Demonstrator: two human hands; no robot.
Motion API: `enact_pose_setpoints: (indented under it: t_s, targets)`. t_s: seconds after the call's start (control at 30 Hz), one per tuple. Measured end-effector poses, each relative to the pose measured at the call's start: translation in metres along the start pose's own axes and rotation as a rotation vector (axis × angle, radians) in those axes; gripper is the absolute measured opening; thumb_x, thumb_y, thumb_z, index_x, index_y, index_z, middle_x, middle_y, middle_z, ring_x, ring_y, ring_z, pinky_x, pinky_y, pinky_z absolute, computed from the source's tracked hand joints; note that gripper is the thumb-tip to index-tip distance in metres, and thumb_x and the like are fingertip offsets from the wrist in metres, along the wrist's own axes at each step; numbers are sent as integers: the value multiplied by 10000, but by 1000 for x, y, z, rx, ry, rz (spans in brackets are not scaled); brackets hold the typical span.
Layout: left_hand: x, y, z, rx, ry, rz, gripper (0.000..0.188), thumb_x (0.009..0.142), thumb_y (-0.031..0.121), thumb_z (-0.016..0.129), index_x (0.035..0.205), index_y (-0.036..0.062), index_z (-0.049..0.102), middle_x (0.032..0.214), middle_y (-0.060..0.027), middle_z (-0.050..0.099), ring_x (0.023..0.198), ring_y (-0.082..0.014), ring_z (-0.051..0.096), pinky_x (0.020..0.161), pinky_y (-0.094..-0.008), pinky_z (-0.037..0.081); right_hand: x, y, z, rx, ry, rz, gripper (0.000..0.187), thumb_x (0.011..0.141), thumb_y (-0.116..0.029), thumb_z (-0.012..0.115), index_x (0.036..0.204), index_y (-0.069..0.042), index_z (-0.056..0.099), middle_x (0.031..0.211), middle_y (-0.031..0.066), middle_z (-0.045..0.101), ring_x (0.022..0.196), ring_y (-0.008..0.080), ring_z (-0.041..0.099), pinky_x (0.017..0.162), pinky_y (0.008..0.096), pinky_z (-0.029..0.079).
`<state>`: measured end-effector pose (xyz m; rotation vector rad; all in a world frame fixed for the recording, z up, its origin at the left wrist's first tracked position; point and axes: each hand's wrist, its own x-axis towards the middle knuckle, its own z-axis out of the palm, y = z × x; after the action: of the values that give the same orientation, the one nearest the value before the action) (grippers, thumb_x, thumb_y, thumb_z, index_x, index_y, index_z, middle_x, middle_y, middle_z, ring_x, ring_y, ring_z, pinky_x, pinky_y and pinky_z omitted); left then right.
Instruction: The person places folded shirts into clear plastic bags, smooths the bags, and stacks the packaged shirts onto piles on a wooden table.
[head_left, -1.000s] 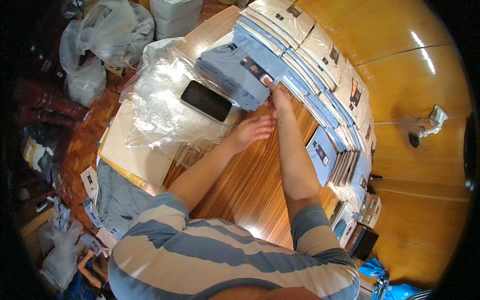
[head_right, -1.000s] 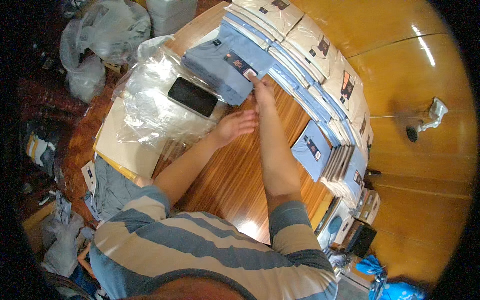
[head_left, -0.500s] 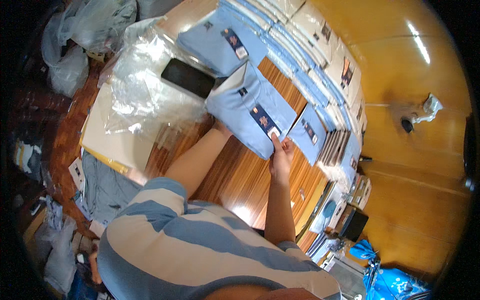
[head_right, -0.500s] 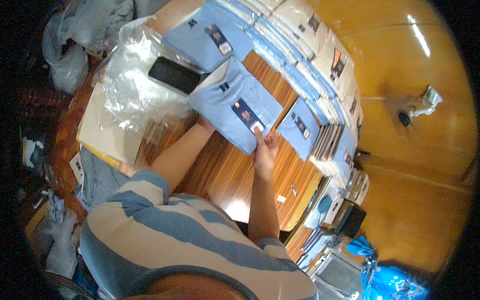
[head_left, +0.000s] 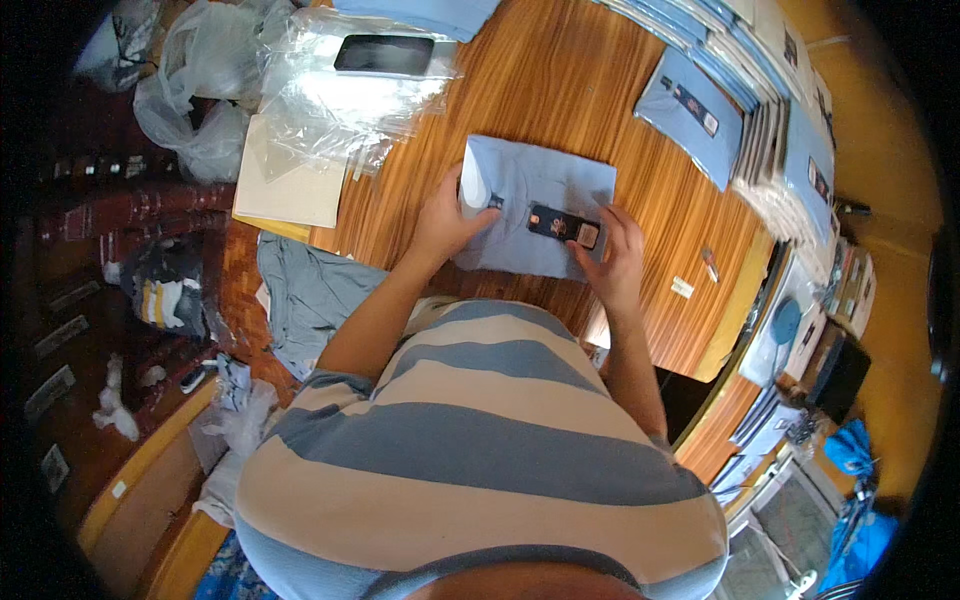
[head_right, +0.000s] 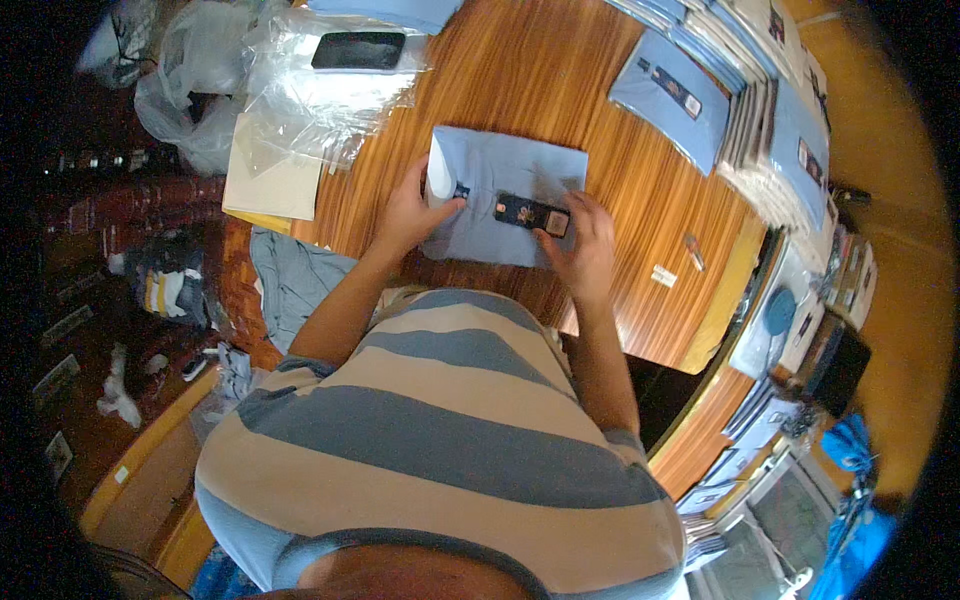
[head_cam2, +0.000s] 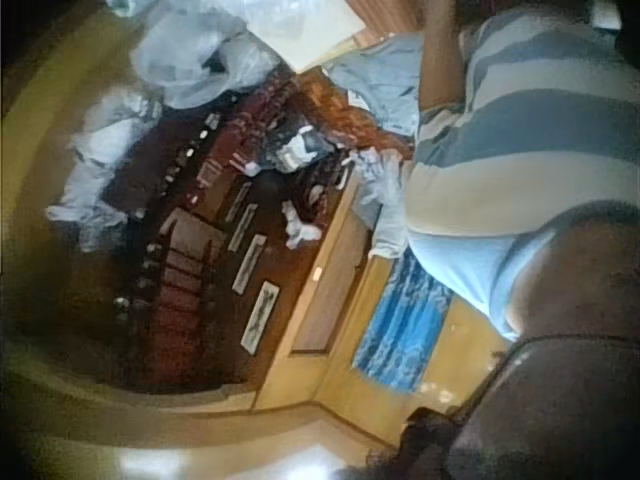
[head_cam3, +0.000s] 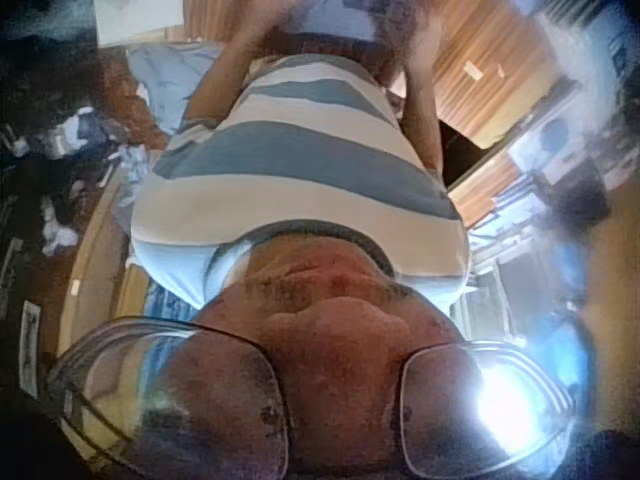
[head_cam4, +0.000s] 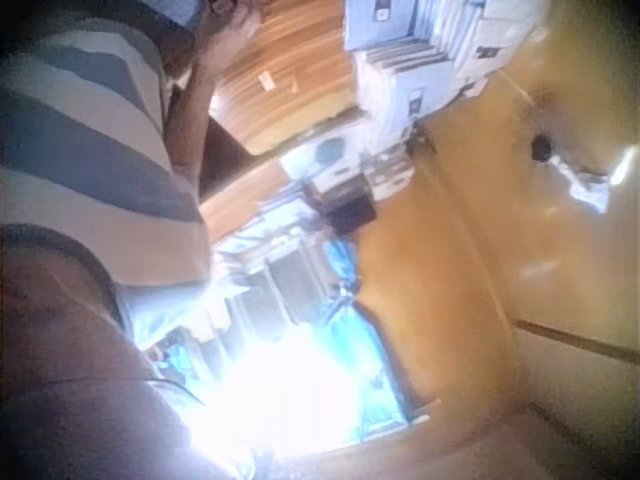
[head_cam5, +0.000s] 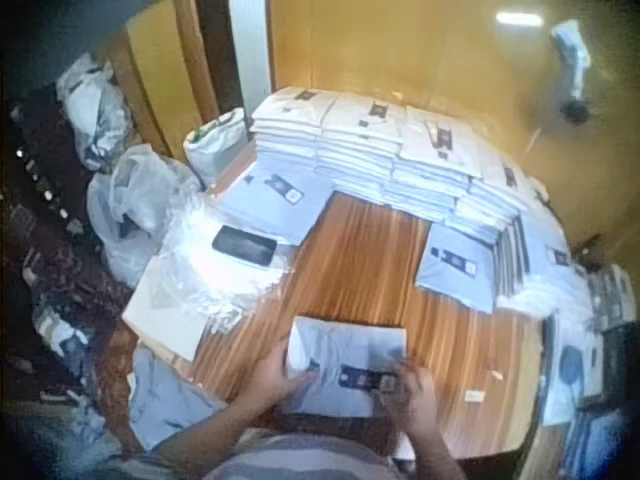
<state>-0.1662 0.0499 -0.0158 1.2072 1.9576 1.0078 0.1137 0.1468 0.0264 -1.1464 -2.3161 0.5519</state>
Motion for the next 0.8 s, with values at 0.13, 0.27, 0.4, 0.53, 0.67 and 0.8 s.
enact_pose_setpoints:
  t_s: [0.13,0.27,0.4,0.53,0.67,0.8]
  targets:
    - [6,-29,26,-152,51,54,726,878,142,791,1497,-18,448,1268,-218,687,1170,-268,663,993,-381,517,19,32,4,-20,-287,-238,568,729,-211,886,1217,-42,649,1172,136,647,1125,370,603,994,474,488]
    - [5,-40,24,-246,15,21,670,932,64,706,1532,-25,420,1286,-233,681,1164,-263,663,1009,-353,502,41,27,7,-174,-438,-343,467,764,-275,852,1157,-78,693,1104,113,652,1110,339,620,967,464,495]
    - [5,-20,22,-153,-5,-12,624,983,83,625,1551,-29,391,1373,-249,635,1200,-292,653,1037,-352,483,62,20,22,-91,-539,-312,399,801,-256,829,1142,-92,700,1023,132,682,1065,353,651,940,483,510]
    - [2,-34,19,-25,36,34,574,1018,91,542,1555,-32,381,1438,-259,589,1262,-341,623,1075,-363,450,89,31,18,419,-722,123,419,845,-262,808,1209,-97,684,1081,186,722,1089,371,674,947,490,527]
    - [0,-38,20,-98,15,-56,566,1021,86,521,1557,-28,382,1470,-265,559,1302,-340,595,1090,-371,436,81,50,19,-129,-460,27,534,860,-285,805,1314,-67,628,1237,236,683,1156,358,666,1007,450,524]
    - [-11,-12,22,-224,2,-109,541,1006,37,533,1530,-33,421,1422,-180,605,1313,-247,555,1115,-348,406,22,67,17,-96,-273,282,622,868,-278,791,1392,-36,559,1295,258,643,1199,374,641,1044,445,509]
